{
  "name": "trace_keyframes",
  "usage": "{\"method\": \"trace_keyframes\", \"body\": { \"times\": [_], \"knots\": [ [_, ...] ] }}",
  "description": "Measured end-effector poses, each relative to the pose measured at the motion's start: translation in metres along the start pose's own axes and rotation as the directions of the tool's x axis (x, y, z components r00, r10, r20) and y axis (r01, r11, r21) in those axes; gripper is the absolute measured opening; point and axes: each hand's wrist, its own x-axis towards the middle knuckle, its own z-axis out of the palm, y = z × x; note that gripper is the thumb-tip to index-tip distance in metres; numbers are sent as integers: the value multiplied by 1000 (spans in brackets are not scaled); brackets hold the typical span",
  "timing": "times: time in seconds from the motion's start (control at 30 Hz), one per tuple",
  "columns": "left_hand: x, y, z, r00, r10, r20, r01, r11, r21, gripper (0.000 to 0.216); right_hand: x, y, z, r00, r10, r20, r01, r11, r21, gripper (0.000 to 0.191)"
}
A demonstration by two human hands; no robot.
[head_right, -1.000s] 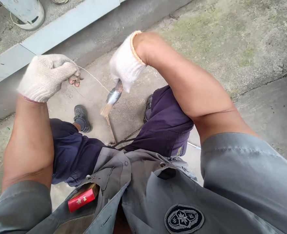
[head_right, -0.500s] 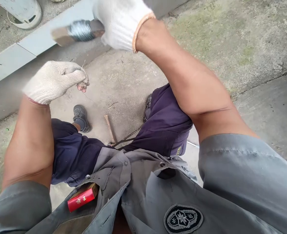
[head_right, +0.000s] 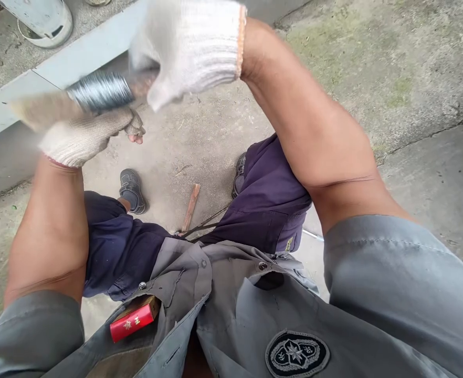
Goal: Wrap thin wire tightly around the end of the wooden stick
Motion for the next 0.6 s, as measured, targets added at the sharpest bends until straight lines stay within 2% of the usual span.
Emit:
{"method": "trace_keyframes", "body": {
  "times": [0.1,0.2,0.27,0.37,0.47,0.53,0.6],
  "knots": [
    [4,-4,11,998,-36,41,37,999,-12,28,7,0,1,958,273,-93,-272,962,22,50],
    [12,-21,29,987,-44,154,35,998,61,28,14,9,11,890,419,-177,-421,907,28,62],
    [19,-36,40,978,-54,204,40,996,74,30,18,17,18,873,434,-222,-446,895,-8,66],
    [27,-53,52,969,-38,243,22,997,69,37,22,23,25,879,416,-234,-438,898,-49,61],
    [32,-66,61,964,-52,262,25,994,106,41,25,25,29,858,441,-263,-467,884,-41,57],
    [34,-77,73,949,-123,289,72,981,182,41,26,24,29,840,457,-291,-482,876,-15,56],
    [33,-92,93,909,-258,327,159,941,299,42,25,22,28,843,456,-286,-475,880,5,57]
  ]
}}
